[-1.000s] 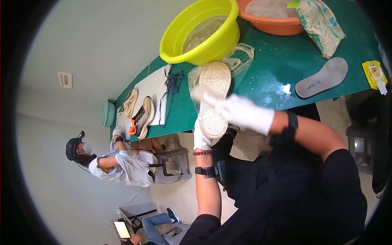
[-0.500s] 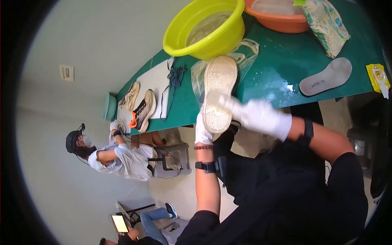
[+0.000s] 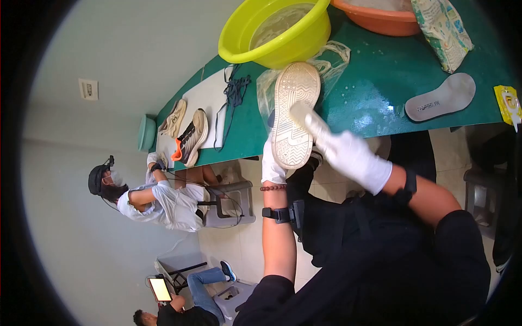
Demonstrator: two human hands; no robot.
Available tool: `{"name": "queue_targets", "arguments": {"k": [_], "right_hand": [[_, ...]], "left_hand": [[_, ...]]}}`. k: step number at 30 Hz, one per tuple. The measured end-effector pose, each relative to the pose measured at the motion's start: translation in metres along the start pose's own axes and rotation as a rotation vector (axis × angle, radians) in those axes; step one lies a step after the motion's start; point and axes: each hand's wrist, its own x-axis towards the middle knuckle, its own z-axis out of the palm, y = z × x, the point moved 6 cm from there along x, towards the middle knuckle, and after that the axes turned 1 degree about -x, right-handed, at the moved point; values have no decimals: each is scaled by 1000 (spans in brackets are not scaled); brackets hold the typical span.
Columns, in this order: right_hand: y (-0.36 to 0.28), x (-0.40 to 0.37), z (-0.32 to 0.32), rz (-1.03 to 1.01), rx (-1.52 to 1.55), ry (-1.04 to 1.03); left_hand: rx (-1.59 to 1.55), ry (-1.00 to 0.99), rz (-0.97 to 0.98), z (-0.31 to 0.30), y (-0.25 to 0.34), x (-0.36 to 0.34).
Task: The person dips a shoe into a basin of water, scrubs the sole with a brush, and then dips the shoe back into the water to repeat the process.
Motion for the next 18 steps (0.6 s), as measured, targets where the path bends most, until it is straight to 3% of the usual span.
{"name": "queue_targets", "arguments": {"k": [4, 6, 7, 8, 9, 11, 13, 14, 18], "right_hand": [[-33, -42, 21, -201, 104, 171], [-24, -33, 16, -110, 82, 104], [-14, -19, 5, 60, 40, -49], [-1, -8, -2, 106, 29, -54], [17, -2, 12, 59, -23, -41], [-29, -15, -16, -11, 0, -157], [-57, -41, -7, -376, 7, -113], [-57, -40, -1, -398, -56, -174], [-43, -16, 5, -475, -393, -201]], "left_hand": [[-44, -16, -38, 2, -2, 1], [-59, -9, -17, -3, -2, 7], [-62, 4, -16, -8, -3, 5], [3, 57, 17, 3, 0, -4], [-37, 17, -8, 1, -3, -6], [-116, -92, -49, -3, -6, 7], [-259, -219, -61, 45, 2, -27], [-258, -240, -64, 40, 1, -28], [-137, 12, -13, 19, 0, -8]]}}
